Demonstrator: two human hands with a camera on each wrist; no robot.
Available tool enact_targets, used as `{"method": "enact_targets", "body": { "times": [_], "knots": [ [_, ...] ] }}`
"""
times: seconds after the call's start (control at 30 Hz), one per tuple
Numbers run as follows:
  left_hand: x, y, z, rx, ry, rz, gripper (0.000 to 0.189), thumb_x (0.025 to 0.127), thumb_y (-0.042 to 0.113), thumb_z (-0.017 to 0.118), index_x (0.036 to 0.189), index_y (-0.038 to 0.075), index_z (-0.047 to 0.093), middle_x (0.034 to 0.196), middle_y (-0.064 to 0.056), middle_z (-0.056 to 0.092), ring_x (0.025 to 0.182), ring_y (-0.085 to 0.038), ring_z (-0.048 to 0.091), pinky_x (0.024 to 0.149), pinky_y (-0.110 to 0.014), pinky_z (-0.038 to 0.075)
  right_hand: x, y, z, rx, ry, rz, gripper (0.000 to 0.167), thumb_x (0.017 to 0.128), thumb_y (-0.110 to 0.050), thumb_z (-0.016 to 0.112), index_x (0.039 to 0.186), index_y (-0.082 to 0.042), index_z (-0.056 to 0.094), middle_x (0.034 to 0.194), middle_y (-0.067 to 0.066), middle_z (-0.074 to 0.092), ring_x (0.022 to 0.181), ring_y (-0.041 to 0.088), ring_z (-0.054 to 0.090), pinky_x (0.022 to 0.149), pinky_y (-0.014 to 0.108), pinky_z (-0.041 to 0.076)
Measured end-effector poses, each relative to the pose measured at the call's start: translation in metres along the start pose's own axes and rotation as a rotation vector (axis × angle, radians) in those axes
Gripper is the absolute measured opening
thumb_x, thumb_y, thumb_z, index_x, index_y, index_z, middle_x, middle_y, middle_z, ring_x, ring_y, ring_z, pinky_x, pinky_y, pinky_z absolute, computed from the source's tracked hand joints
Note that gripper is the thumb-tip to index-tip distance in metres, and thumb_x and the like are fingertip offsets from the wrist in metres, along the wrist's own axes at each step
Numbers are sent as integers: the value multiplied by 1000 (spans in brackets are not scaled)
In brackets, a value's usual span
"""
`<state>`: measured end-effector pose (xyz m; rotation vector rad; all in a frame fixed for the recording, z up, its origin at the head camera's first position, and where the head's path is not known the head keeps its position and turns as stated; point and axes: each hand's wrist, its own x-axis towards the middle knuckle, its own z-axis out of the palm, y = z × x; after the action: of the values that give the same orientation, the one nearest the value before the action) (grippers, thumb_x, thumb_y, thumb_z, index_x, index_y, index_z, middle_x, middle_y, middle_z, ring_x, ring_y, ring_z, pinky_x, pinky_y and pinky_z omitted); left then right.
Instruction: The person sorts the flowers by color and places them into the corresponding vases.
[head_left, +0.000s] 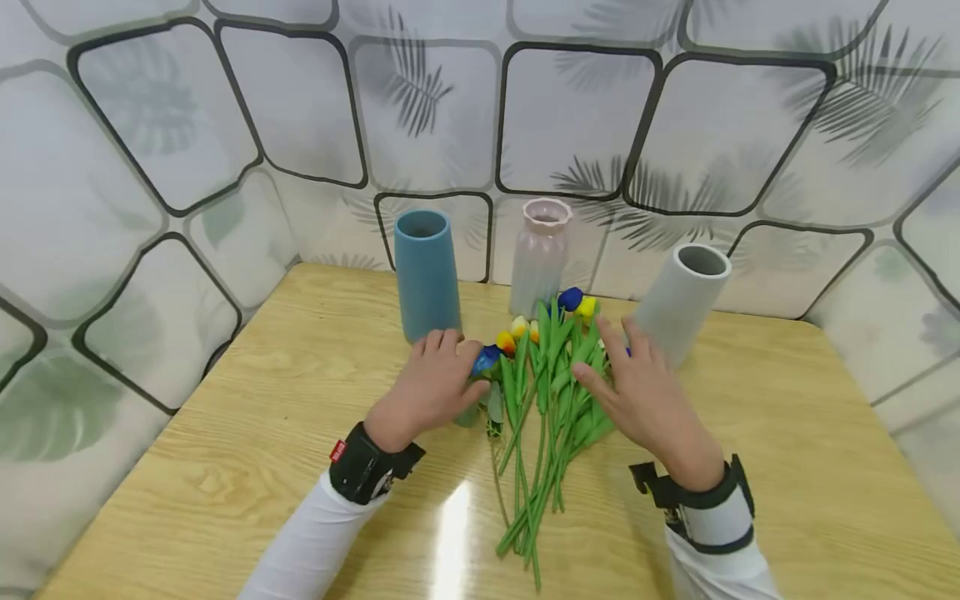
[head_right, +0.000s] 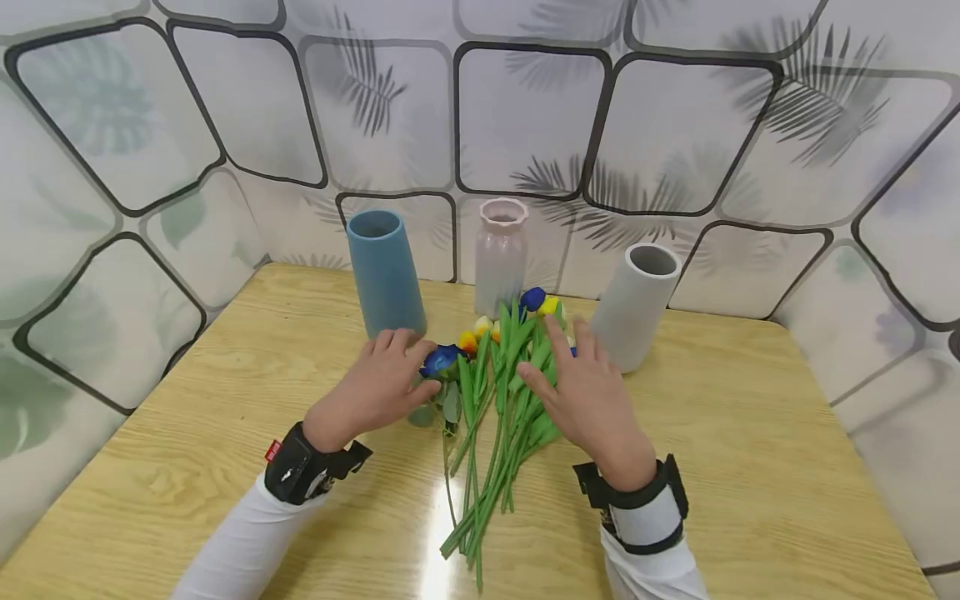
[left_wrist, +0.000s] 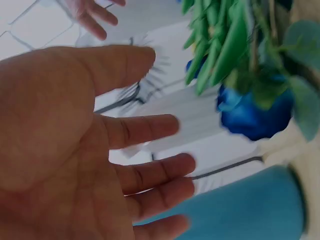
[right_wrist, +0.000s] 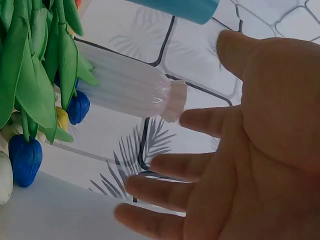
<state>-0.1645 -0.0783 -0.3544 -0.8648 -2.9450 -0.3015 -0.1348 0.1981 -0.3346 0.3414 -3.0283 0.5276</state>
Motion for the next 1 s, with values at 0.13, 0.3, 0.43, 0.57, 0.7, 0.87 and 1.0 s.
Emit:
{"method": "enact_targets", "body": {
  "times": [0.13,0.3,0.43,0.57,0.7,0.87,1.0],
  "knots": [
    [5,7,14,60,1,7,30,99,32,62,104,2,58,95,-17,55,85,-32,52,71,-41,49,-1,-1,0,-16,-71,6,63,103,-51,45,139,1,48,134,29,48,118,47,51,89,64,45],
    [11,25,30,67,-20,-11,27,100,30,60,82,10,55,65,-2,49,59,-21,57,48,-34,45,-1,-2,0,-52,-150,6,43,102,-43,52,109,-2,61,105,15,61,90,28,60,72,46,51],
    [12,43,42,115,27,11,27,99,30,61,80,12,54,55,3,39,44,-15,49,38,-28,34,1,-5,0,-39,-197,-4,38,101,-41,54,104,-4,61,89,7,64,70,18,58,59,36,47],
    [17,57,52,164,70,-3,26,97,29,63,76,13,57,53,3,39,42,-13,46,36,-27,32,5,-8,3,-30,-235,-2,36,102,-40,54,102,-5,61,75,0,59,60,14,52,53,32,41],
    [22,64,59,195,80,-21,35,94,26,67,63,17,52,51,6,33,42,-9,38,35,-26,30,6,-9,6,-34,-258,10,34,102,-40,53,100,-7,61,72,0,58,58,15,52,51,32,40],
    [27,66,68,250,90,-56,36,95,23,66,62,18,51,50,6,32,42,-8,37,35,-25,28,5,-10,9,-33,-245,-4,32,101,-39,55,94,-8,60,70,-1,56,57,15,51,49,32,39],
    [32,68,74,335,202,-45,24,95,21,65,72,18,59,49,7,38,40,-7,44,34,-24,29,4,-10,12,-39,-211,-33,29,101,-36,57,86,-10,57,66,-1,51,54,14,48,48,30,36]
  ]
}}
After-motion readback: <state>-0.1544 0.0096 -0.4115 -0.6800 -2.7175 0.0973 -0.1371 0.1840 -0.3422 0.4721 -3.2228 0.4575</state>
